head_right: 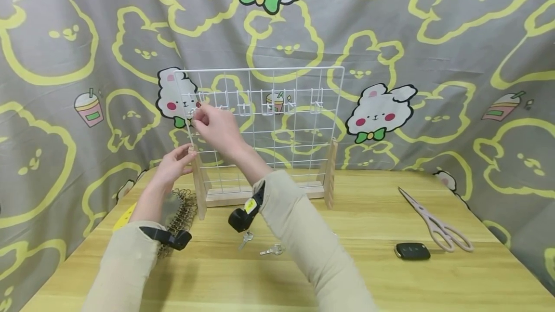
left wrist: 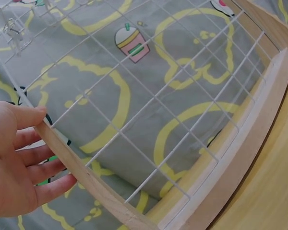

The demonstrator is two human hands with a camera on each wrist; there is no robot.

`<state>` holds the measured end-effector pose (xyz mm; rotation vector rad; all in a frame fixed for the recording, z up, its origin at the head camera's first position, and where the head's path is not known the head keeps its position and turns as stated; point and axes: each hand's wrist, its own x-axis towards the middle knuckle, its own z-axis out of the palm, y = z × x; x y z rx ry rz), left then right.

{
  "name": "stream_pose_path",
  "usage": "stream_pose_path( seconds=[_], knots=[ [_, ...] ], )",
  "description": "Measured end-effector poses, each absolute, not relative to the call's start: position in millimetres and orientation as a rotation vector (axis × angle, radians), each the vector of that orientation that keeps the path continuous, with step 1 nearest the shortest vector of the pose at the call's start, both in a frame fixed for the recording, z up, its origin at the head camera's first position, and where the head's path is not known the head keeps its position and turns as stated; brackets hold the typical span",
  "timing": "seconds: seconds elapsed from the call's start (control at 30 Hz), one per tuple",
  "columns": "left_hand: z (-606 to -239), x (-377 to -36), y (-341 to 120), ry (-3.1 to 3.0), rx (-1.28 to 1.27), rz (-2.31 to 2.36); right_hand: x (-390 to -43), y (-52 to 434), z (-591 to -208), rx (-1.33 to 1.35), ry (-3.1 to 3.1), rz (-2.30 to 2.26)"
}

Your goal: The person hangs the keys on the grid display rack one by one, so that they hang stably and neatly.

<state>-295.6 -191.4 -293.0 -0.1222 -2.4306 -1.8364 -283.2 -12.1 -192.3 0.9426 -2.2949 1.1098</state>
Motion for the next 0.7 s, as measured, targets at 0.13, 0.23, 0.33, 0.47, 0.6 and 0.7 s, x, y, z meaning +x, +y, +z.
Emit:
stream_pose_path(
  seconds=[0.13,0.23,0.33,0.47,0.6,0.7],
  knots=[
    [-292.3,-295.3,-192.6,-2.426,-0.106,-1.854,-283.4,0.0,-203.9,0.946,-2.312,1.215],
    [-292.4,-295.4,-193.1,-2.430,-0.095,-1.864,-285.3,11.5,-214.9,0.925,-2.323,1.297],
    [-292.5,-295.7,-193.3,-2.431,-0.093,-1.870,-288.7,23.7,-227.2,0.906,-2.333,1.371],
    [-292.1,-296.5,-193.9,-2.421,-0.094,-1.872,-294.4,40.1,-245.0,0.864,-2.369,1.432],
    [-291.7,-297.4,-194.1,-2.425,-0.100,-1.867,-297.1,57.0,-264.5,0.818,-2.422,1.502],
    [-291.4,-298.2,-193.8,-2.428,-0.107,-1.861,-298.4,69.5,-281.9,0.786,-2.465,1.513]
  ],
)
